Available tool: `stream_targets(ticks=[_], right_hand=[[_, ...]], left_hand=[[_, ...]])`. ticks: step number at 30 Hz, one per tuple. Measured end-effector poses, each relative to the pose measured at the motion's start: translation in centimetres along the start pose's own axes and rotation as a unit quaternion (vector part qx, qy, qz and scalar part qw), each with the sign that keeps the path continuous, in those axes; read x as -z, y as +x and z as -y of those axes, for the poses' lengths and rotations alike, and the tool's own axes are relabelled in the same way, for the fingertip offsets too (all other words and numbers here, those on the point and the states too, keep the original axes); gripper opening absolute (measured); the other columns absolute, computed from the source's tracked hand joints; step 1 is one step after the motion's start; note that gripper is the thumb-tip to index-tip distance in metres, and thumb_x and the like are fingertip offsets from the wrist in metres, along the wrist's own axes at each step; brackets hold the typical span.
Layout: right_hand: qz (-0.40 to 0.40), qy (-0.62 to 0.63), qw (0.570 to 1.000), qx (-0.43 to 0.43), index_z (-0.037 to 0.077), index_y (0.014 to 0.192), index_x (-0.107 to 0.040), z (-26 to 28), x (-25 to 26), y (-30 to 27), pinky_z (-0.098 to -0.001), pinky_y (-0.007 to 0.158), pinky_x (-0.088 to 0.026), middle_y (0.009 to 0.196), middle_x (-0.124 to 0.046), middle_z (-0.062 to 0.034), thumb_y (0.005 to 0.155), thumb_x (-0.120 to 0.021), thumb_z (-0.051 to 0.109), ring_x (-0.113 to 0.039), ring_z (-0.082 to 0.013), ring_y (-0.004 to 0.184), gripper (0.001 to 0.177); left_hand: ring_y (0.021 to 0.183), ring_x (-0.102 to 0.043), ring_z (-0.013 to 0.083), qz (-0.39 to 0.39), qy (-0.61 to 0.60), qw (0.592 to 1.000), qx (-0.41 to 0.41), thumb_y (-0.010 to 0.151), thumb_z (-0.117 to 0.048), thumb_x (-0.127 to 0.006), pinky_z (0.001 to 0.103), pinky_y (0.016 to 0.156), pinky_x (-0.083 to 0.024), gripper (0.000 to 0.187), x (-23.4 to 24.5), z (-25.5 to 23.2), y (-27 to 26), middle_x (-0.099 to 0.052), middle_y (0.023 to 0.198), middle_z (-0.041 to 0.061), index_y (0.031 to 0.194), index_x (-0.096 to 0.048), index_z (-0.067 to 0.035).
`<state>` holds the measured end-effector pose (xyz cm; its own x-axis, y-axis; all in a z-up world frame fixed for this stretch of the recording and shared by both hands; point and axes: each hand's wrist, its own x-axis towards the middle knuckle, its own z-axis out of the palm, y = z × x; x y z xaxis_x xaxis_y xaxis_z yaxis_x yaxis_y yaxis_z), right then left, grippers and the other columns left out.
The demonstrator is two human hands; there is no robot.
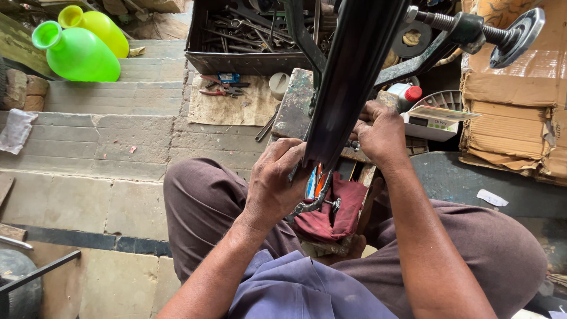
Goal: The person is adjusting the spokes of a bicycle wheel mounted on a truing stand. They repeatedly rotate the wheel and use a spoke wrench to tighten or loosen individual spokes to true the wheel.
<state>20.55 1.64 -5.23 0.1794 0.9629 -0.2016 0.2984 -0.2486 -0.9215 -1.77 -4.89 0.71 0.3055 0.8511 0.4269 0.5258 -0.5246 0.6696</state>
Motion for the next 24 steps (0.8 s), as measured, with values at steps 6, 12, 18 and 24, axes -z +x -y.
stream_targets(ticks=[6,12,18,24], right_hand=[[-0.006,-0.009,1.0,-0.006,0.001,0.116,-0.07,0.1,0.0,-0.1,-0.0269,0.074,-0.067,0.104,-0.077,-0.0091,0.089,-0.06,-0.013,-0.077,-0.0154,0.087,0.033],[-0.004,-0.006,1.0,-0.008,0.001,0.114,-0.071,0.5,0.1,-0.2,-0.0273,0.073,-0.067,0.103,-0.077,-0.0092,0.088,-0.058,-0.015,-0.077,-0.0155,0.087,0.033],[-0.018,-0.071,0.997,-0.027,0.003,0.112,-0.073,1.1,0.2,-0.4,-0.0293,0.078,-0.065,0.102,-0.078,-0.0087,0.089,-0.066,-0.007,-0.077,-0.0157,0.086,0.026],[-0.024,-0.106,0.994,-0.02,0.007,0.109,-0.075,1.0,0.3,-0.4,-0.03,0.083,-0.063,0.102,-0.079,-0.006,0.086,-0.074,0.0,-0.076,-0.015,0.09,0.024]], left_hand=[[0.106,-0.069,0.0316,-0.004,-0.003,1.0,-0.006,0.083,-0.006,-0.078,0.041,0.092,-0.056,0.041,-0.1,0.2,-0.2,-0.069,0.114,0.011,0.122,-0.068,-0.009],[0.106,-0.068,0.0323,-0.006,-0.002,1.0,-0.006,0.083,-0.005,-0.077,0.042,0.092,-0.056,0.04,-0.1,0.2,-0.3,-0.069,0.114,0.011,0.122,-0.067,-0.008],[0.106,-0.069,0.0298,-0.001,-0.012,1.0,-0.002,0.085,-0.005,-0.077,0.041,0.093,-0.056,0.039,0.0,0.2,-0.2,-0.069,0.113,0.01,0.123,-0.068,-0.009],[0.108,-0.068,0.0308,0.0,-0.003,1.0,0.003,0.084,-0.006,-0.076,0.041,0.094,-0.056,0.039,-0.2,0.3,-0.3,-0.068,0.115,0.011,0.123,-0.068,-0.008]])
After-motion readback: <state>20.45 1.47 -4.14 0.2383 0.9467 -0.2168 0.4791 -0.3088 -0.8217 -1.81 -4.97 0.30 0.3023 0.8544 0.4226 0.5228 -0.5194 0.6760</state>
